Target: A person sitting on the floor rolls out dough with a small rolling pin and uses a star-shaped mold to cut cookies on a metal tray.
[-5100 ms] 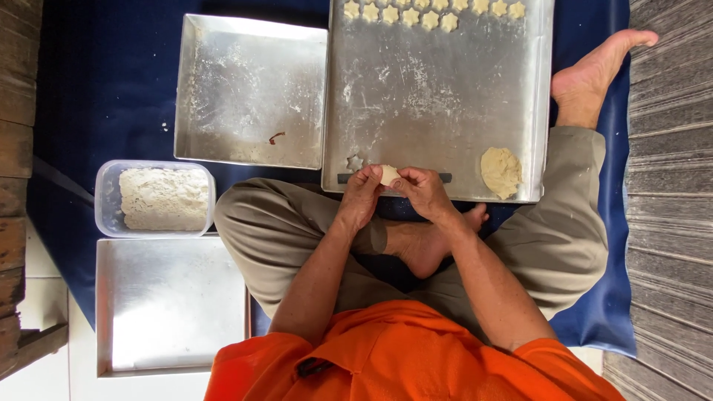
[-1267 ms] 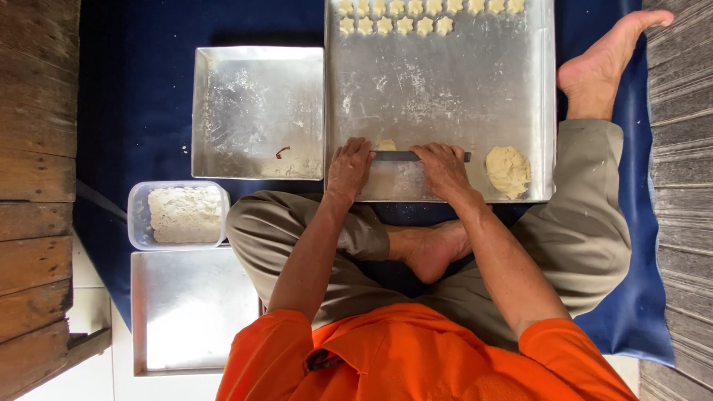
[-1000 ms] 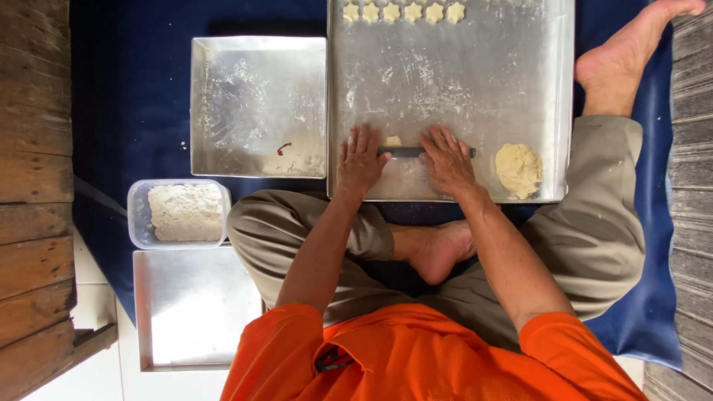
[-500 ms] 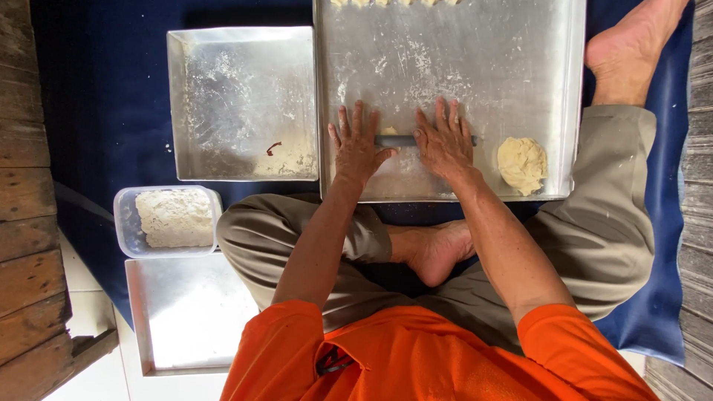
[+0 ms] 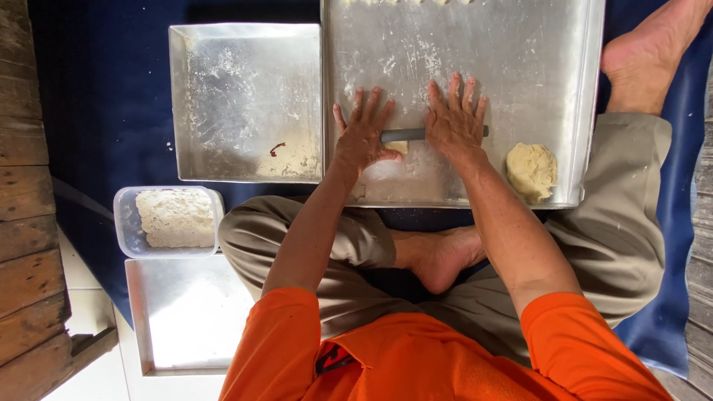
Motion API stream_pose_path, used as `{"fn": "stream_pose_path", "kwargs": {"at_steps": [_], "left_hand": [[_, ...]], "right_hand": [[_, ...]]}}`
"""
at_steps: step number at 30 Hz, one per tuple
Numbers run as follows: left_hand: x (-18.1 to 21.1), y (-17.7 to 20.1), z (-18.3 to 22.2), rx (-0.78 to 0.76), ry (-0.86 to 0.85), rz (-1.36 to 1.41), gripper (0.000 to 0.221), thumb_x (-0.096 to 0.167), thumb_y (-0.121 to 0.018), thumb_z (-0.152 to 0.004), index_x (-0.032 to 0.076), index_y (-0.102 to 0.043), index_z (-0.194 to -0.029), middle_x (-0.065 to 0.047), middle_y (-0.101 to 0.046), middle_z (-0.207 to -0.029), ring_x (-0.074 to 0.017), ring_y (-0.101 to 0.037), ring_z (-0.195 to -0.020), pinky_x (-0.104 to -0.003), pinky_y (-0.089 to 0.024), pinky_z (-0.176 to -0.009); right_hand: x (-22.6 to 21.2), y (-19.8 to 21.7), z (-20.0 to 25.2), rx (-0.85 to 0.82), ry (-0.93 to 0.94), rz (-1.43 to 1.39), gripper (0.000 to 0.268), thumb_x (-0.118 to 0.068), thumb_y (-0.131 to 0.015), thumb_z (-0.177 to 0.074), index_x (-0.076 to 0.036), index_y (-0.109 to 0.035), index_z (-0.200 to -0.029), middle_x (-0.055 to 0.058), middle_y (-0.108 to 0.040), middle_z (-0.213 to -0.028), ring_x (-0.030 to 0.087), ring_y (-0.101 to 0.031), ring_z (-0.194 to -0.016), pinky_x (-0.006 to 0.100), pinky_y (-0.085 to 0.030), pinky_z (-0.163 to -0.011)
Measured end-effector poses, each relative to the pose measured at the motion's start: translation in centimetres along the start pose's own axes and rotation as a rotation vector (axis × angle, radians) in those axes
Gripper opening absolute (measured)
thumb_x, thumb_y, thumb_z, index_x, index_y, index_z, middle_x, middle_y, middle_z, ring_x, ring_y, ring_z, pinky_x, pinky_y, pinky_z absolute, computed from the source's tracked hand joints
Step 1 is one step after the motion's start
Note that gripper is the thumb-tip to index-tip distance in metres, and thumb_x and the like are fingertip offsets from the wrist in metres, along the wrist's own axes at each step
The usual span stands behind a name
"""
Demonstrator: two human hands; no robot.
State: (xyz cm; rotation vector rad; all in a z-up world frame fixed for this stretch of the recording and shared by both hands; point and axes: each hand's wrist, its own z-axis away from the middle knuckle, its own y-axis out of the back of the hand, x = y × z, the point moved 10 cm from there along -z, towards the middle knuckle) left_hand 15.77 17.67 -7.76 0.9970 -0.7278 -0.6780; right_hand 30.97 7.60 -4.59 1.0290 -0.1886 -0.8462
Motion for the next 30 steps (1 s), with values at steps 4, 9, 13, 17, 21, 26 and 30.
{"fn": "stream_pose_path", "kwargs": {"at_steps": [4,9,13,17,21,26,30], "left_hand": [[0.3,0.3,-0.3,-0.014,-0.098,0.056,0.117,0.090,-0.062,-0.074,0.037,-0.016,-0.167,-0.003,-0.004,-0.175,-0.0340,0.001,-0.161,-0.074,0.004,-0.119],[0.3,-0.1,0.0,-0.020,-0.132,0.027,0.119,0.092,-0.059,-0.073,0.036,-0.012,-0.167,-0.002,-0.005,-0.176,-0.0320,-0.001,-0.161,-0.074,0.007,-0.119],[0.7,0.0,0.7,-0.055,-0.121,0.034,0.096,0.084,-0.036,-0.091,0.033,-0.009,-0.167,-0.001,-0.006,-0.175,-0.0280,-0.003,-0.162,-0.072,0.009,-0.121],[0.7,0.1,1.6,-0.057,-0.026,0.059,0.064,0.057,-0.011,-0.110,0.027,-0.017,-0.167,0.001,-0.011,-0.175,-0.0259,-0.004,-0.161,-0.066,0.008,-0.123],[0.7,-0.7,1.6,-0.031,-0.022,0.048,0.061,0.052,-0.012,-0.111,0.027,-0.019,-0.167,0.002,-0.013,-0.174,-0.0255,-0.006,-0.161,-0.064,0.007,-0.124],[0.7,-1.4,1.8,-0.009,-0.019,0.039,0.059,0.051,-0.018,-0.111,0.031,-0.023,-0.166,0.004,-0.014,-0.174,-0.0287,-0.007,-0.160,-0.064,0.000,-0.126],[1.1,-0.7,2.4,-0.012,-0.020,0.029,0.058,0.050,-0.018,-0.110,0.035,-0.022,-0.166,0.004,-0.013,-0.174,-0.0303,-0.007,-0.160,-0.065,0.000,-0.125]], "right_hand": [[0.3,0.1,-0.5,0.018,-0.021,0.006,0.061,-0.044,-0.021,-0.109,-0.031,-0.015,-0.169,0.013,0.008,-0.173,0.037,0.013,-0.158,0.061,0.009,-0.125],[-0.4,0.5,0.4,0.059,0.005,-0.007,0.061,-0.044,-0.019,-0.110,-0.029,-0.017,-0.169,0.014,0.006,-0.174,0.037,0.012,-0.158,0.059,0.012,-0.125],[-0.2,0.2,1.5,0.124,0.007,0.027,0.062,-0.048,-0.023,-0.110,-0.026,-0.022,-0.168,0.016,0.005,-0.174,0.039,0.012,-0.158,0.062,0.016,-0.123],[-0.1,-0.1,2.4,0.187,0.042,-0.010,0.063,-0.053,-0.022,-0.112,-0.025,-0.025,-0.168,0.016,0.005,-0.174,0.039,0.012,-0.158,0.063,0.018,-0.121],[0.1,-0.3,2.9,0.225,0.062,0.003,0.062,-0.053,-0.025,-0.112,-0.023,-0.028,-0.167,0.018,0.002,-0.174,0.040,0.009,-0.159,0.065,0.019,-0.121],[0.7,-1.1,3.1,0.264,0.078,-0.008,0.065,-0.059,-0.024,-0.112,-0.023,-0.031,-0.165,0.015,0.000,-0.174,0.038,0.005,-0.160,0.067,0.017,-0.121],[0.7,-1.2,3.6,0.276,0.075,0.006,0.065,-0.059,-0.024,-0.111,-0.023,-0.030,-0.165,0.016,-0.002,-0.175,0.039,0.004,-0.160,0.067,0.018,-0.120]]}}
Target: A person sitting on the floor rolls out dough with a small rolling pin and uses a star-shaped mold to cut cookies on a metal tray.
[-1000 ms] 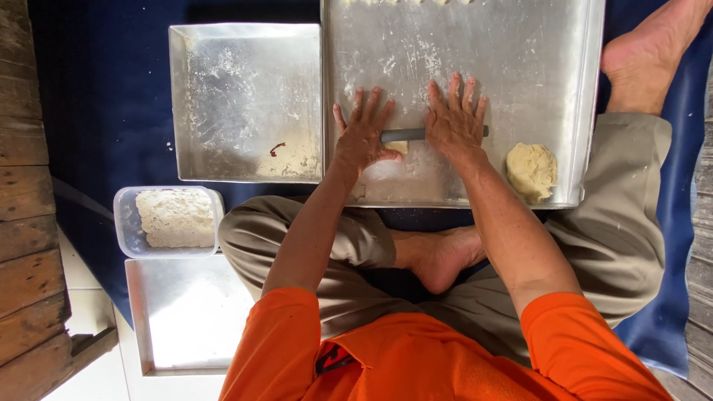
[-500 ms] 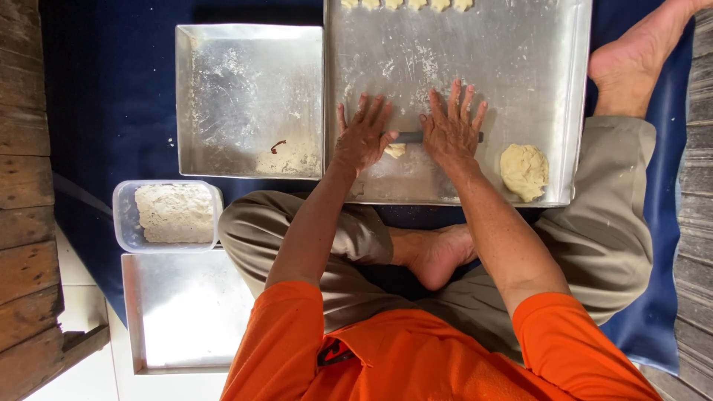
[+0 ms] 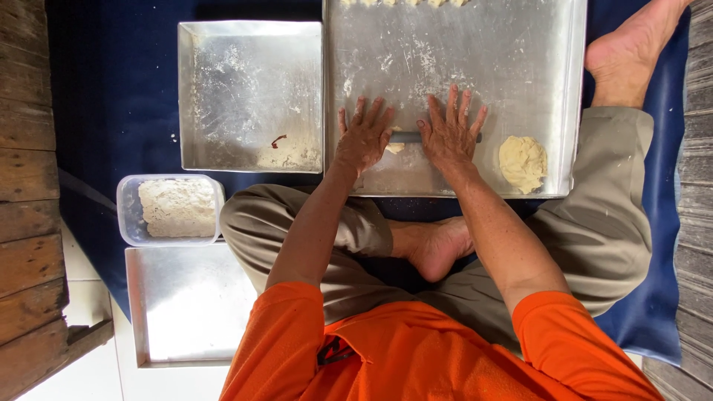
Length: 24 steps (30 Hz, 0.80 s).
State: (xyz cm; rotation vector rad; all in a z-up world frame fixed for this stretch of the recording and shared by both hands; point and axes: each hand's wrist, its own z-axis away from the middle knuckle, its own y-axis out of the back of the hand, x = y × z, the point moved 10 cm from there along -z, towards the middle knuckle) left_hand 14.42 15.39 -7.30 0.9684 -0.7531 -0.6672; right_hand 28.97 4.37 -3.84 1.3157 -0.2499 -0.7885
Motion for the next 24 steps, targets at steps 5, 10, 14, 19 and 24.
{"fn": "stream_pose_path", "kwargs": {"at_steps": [5,10,14,19,24], "left_hand": [[0.0,-0.3,0.5,-0.012,0.010,0.027,0.057,0.051,-0.017,-0.110,0.039,-0.021,-0.166,0.005,-0.010,-0.175,-0.0311,-0.005,-0.160,-0.065,0.000,-0.125],[0.7,0.7,2.5,-0.007,-0.049,0.041,0.052,0.051,-0.020,-0.112,0.047,-0.020,-0.163,0.004,-0.009,-0.175,-0.0329,-0.002,-0.160,-0.065,0.001,-0.124],[1.2,1.4,2.8,-0.029,-0.115,-0.034,0.054,0.065,-0.026,-0.107,0.053,-0.025,-0.159,0.006,-0.004,-0.175,-0.0319,0.002,-0.161,-0.066,0.005,-0.124],[0.3,0.3,0.4,-0.077,-0.093,-0.094,0.067,0.074,-0.039,-0.099,0.051,-0.027,-0.160,0.007,-0.001,-0.175,-0.0297,0.002,-0.161,-0.067,0.005,-0.124],[-0.5,0.1,-1.6,-0.099,-0.099,-0.093,0.087,0.081,-0.050,-0.091,0.046,-0.018,-0.164,0.005,-0.004,-0.175,-0.0276,-0.001,-0.161,-0.065,0.009,-0.123]], "right_hand": [[0.1,-0.4,0.7,0.024,0.027,-0.004,0.063,-0.056,-0.027,-0.112,-0.022,-0.031,-0.165,0.019,-0.006,-0.174,0.040,0.000,-0.159,0.070,0.016,-0.119],[0.6,-1.1,1.4,0.092,0.058,-0.013,0.061,-0.056,-0.027,-0.112,-0.024,-0.034,-0.163,0.020,-0.015,-0.173,0.040,-0.005,-0.159,0.073,0.013,-0.116],[0.7,-1.2,0.8,0.038,0.016,-0.016,0.061,-0.057,-0.024,-0.112,-0.027,-0.032,-0.164,0.019,-0.016,-0.172,0.040,-0.003,-0.159,0.075,0.014,-0.115],[1.1,-1.6,-1.1,-0.068,-0.064,0.012,0.063,-0.058,-0.022,-0.110,-0.030,-0.025,-0.166,0.015,-0.006,-0.174,0.037,0.003,-0.159,0.072,0.015,-0.118],[1.6,-1.8,-3.3,-0.104,-0.087,0.050,0.063,-0.054,-0.027,-0.110,-0.030,-0.020,-0.167,0.013,-0.001,-0.175,0.038,0.005,-0.160,0.069,0.013,-0.121]]}}
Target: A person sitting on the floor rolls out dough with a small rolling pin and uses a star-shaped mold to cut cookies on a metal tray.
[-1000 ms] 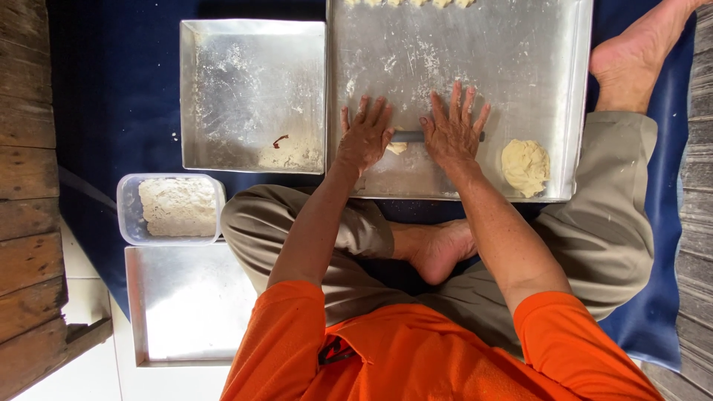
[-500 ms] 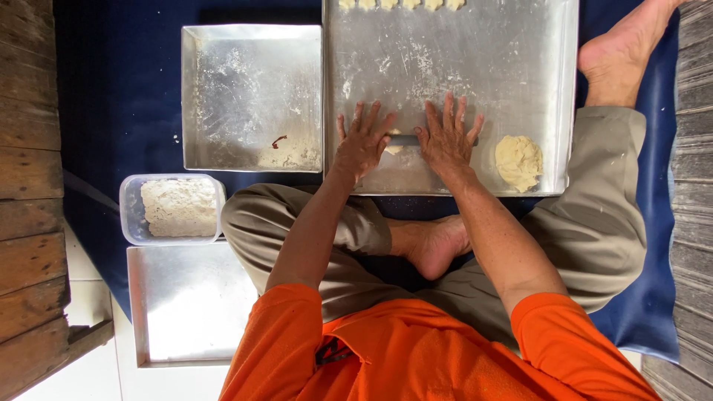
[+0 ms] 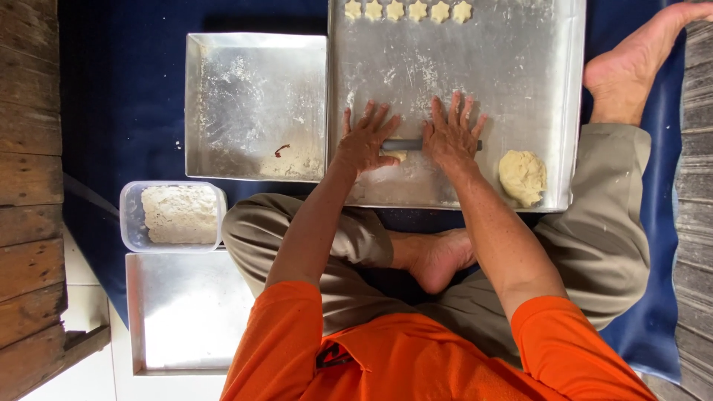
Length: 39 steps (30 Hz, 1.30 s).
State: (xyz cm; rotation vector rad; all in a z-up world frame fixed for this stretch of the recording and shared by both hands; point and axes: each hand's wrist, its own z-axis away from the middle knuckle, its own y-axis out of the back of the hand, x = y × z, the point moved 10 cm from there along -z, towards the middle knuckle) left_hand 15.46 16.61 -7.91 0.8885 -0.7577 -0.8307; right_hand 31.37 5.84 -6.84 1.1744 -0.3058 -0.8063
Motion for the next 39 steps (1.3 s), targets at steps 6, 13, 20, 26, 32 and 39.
{"fn": "stream_pose_path", "kwargs": {"at_steps": [6,13,20,26,32,39], "left_hand": [[0.3,0.8,-0.2,0.041,-0.064,0.044,0.107,0.087,-0.056,-0.083,0.041,-0.007,-0.167,0.003,-0.007,-0.176,-0.0270,-0.003,-0.161,-0.067,0.012,-0.121],[0.4,0.3,0.7,0.106,0.018,0.109,0.060,0.058,-0.012,-0.109,0.038,-0.019,-0.165,0.006,-0.017,-0.174,-0.0237,-0.008,-0.161,-0.064,0.009,-0.124],[0.9,-0.5,1.6,0.136,0.130,0.044,0.061,0.052,-0.014,-0.110,0.031,-0.018,-0.167,0.002,-0.012,-0.175,-0.0272,-0.005,-0.161,-0.066,0.007,-0.123],[1.3,-1.1,2.8,0.097,0.160,0.060,0.062,0.051,-0.016,-0.111,0.028,-0.011,-0.168,0.000,-0.006,-0.175,-0.0297,0.001,-0.161,-0.068,0.007,-0.123],[1.1,-4.1,3.3,0.008,0.206,0.187,0.063,0.052,-0.011,-0.112,0.027,-0.001,-0.168,-0.002,0.007,-0.175,-0.0299,0.013,-0.159,-0.066,0.009,-0.122],[1.0,-6.4,3.9,-0.054,0.169,0.316,0.063,0.054,-0.007,-0.111,0.028,0.006,-0.167,-0.003,0.014,-0.174,-0.0299,0.018,-0.158,-0.061,0.010,-0.124]], "right_hand": [[-0.2,0.6,-1.1,-0.070,-0.033,0.005,0.067,-0.056,-0.025,-0.106,-0.032,-0.015,-0.168,0.011,0.004,-0.174,0.034,0.010,-0.159,0.064,0.014,-0.124],[-1.8,2.4,1.5,0.051,0.052,-0.043,0.064,-0.055,-0.024,-0.110,-0.028,-0.017,-0.168,0.016,0.002,-0.174,0.038,0.008,-0.159,0.065,0.018,-0.121],[-1.4,1.7,3.6,0.088,0.061,-0.023,0.069,-0.060,-0.026,-0.109,-0.026,-0.014,-0.168,0.018,-0.001,-0.174,0.038,0.007,-0.160,0.069,0.016,-0.118],[-0.7,0.4,5.1,0.069,0.026,-0.062,0.068,-0.062,-0.024,-0.109,-0.026,-0.020,-0.167,0.016,0.001,-0.174,0.037,0.007,-0.160,0.071,0.015,-0.117],[0.3,-1.7,6.4,-0.001,-0.002,-0.096,0.067,-0.063,-0.019,-0.110,-0.028,-0.019,-0.166,0.014,0.000,-0.174,0.037,0.004,-0.160,0.069,0.010,-0.119],[0.9,-2.9,8.6,-0.072,-0.008,-0.148,0.069,-0.066,-0.021,-0.109,-0.028,-0.018,-0.167,0.011,0.009,-0.174,0.036,0.010,-0.159,0.070,0.012,-0.118]]}}
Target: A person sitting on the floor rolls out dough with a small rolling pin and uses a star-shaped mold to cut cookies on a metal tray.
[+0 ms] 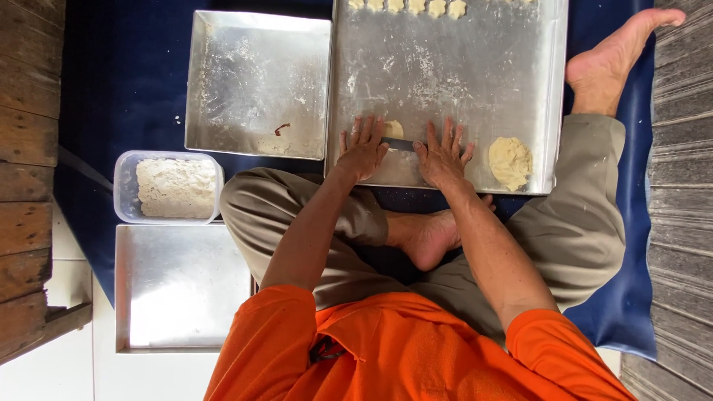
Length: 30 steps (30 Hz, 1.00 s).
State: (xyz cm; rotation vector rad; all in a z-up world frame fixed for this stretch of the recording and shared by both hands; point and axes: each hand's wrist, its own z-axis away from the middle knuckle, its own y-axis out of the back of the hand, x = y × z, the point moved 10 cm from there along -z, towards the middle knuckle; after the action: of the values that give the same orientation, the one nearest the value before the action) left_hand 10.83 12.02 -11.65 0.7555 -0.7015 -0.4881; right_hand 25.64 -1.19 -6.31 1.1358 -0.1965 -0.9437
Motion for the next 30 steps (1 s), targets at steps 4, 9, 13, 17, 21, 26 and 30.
{"fn": "stream_pose_path", "kwargs": {"at_steps": [4,9,13,17,21,26,30], "left_hand": [[-1.3,-2.8,-0.1,-0.072,-0.019,0.064,0.069,0.057,-0.011,-0.110,0.025,0.006,-0.168,-0.004,0.021,-0.172,-0.0316,0.023,-0.156,-0.060,0.013,-0.123],[-2.8,-5.9,-0.4,0.064,-0.014,-0.014,0.069,0.061,-0.012,-0.112,0.025,0.000,-0.170,-0.001,0.015,-0.174,-0.0263,0.017,-0.159,-0.053,0.012,-0.123],[-1.2,-2.7,1.1,0.048,-0.033,0.025,0.067,0.054,-0.012,-0.112,0.021,0.004,-0.169,-0.005,0.016,-0.173,-0.0294,0.019,-0.158,-0.056,0.014,-0.124],[-0.4,-0.3,0.4,-0.074,0.032,0.041,0.069,0.054,-0.009,-0.109,0.022,0.005,-0.168,-0.003,0.017,-0.173,-0.0320,0.018,-0.157,-0.061,0.017,-0.122],[0.3,1.5,-0.4,0.034,0.048,-0.029,0.065,0.050,-0.010,-0.110,0.023,-0.001,-0.168,-0.001,0.011,-0.174,-0.0286,0.012,-0.159,-0.059,0.013,-0.125],[0.6,4.4,-2.4,0.304,0.032,-0.140,0.058,0.043,-0.024,-0.114,0.027,-0.012,-0.168,-0.003,-0.006,-0.175,-0.0281,-0.003,-0.161,-0.059,-0.001,-0.129],[-0.2,4.8,-5.2,0.318,0.078,-0.109,0.055,0.043,-0.020,-0.115,0.030,-0.010,-0.168,-0.003,-0.015,-0.175,-0.0268,-0.010,-0.161,-0.059,0.001,-0.128]], "right_hand": [[0.3,-0.5,1.0,-0.024,0.025,-0.008,0.075,-0.072,-0.020,-0.107,-0.027,-0.015,-0.168,0.016,0.005,-0.173,0.039,0.009,-0.158,0.069,0.016,-0.117],[0.0,-0.8,2.1,-0.095,0.062,-0.034,0.077,-0.072,-0.019,-0.108,-0.025,-0.014,-0.168,0.020,0.004,-0.172,0.043,0.010,-0.157,0.070,0.017,-0.116],[0.3,-1.1,0.7,-0.067,0.054,0.044,0.073,-0.069,-0.019,-0.108,-0.026,-0.017,-0.168,0.019,0.005,-0.173,0.041,0.011,-0.157,0.069,0.017,-0.117],[0.1,-0.2,-1.4,0.098,0.118,0.089,0.067,-0.064,-0.020,-0.112,-0.027,-0.025,-0.168,0.013,0.008,-0.174,0.038,0.013,-0.158,0.063,0.014,-0.121],[-1.0,1.2,-2.1,0.030,0.078,0.049,0.067,-0.063,-0.018,-0.112,-0.028,-0.022,-0.168,0.013,0.011,-0.173,0.038,0.011,-0.158,0.064,0.003,-0.124],[-2.1,2.9,-3.8,-0.071,-0.029,0.107,0.070,-0.065,-0.017,-0.109,-0.028,-0.015,-0.168,0.014,0.011,-0.172,0.037,0.013,-0.157,0.062,-0.001,-0.126],[-2.3,3.8,-5.6,-0.031,-0.037,0.061,0.069,-0.063,-0.015,-0.110,-0.026,-0.015,-0.169,0.014,0.010,-0.172,0.036,0.013,-0.158,0.059,0.002,-0.128]]}}
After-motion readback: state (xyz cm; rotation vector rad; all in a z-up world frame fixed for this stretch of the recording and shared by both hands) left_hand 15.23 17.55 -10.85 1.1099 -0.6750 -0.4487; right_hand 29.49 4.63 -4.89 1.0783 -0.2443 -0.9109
